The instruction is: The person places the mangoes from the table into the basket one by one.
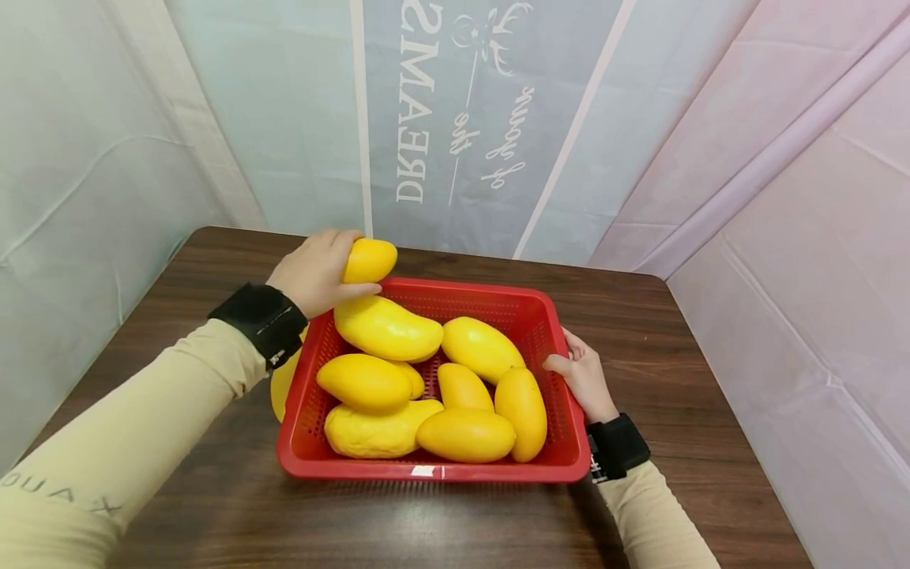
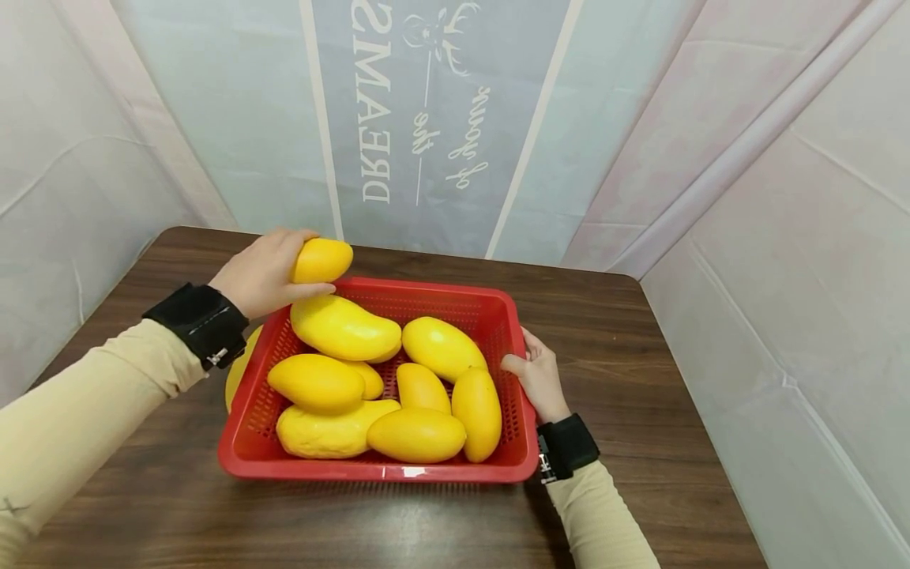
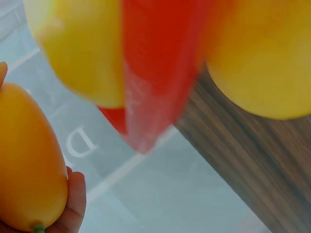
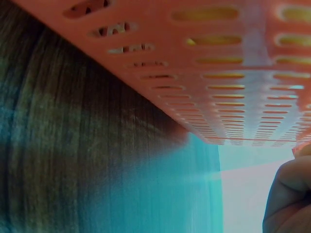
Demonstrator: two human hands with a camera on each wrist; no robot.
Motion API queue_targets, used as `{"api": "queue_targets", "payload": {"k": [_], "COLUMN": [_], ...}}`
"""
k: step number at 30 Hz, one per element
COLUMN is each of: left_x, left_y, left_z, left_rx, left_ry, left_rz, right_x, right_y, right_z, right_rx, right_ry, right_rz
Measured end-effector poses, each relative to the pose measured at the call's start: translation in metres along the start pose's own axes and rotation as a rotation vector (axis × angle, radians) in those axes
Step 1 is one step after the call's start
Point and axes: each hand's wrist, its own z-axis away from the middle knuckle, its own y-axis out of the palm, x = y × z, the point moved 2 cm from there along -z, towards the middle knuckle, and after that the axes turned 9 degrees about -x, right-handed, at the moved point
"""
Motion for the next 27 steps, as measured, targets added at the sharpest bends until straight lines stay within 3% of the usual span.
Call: {"api": "queue_targets", "payload": {"k": [14,23,27], "left_x": [-0.049,-0.082,-0.094], "left_y": [0.012,0.032,0.039], "left_z": [0.019,0.032,0.035], "left_rx": [0.055,0.115,0.173], "left_ry": [0.203,0.405,0.416], "left_rz": [-0.079,-0.167,-0.151], "right_x": [0.0,0.0,-0.001], "right_y": [0.0,0.0,0.001], "right_z": [0.0,0.0,0.0], "right_rx": [-0.008,-0.011,-0.008], "right_ry": [0.004,0.001,-0.001], "right_rz": [0.008,0.004,0.001]}}
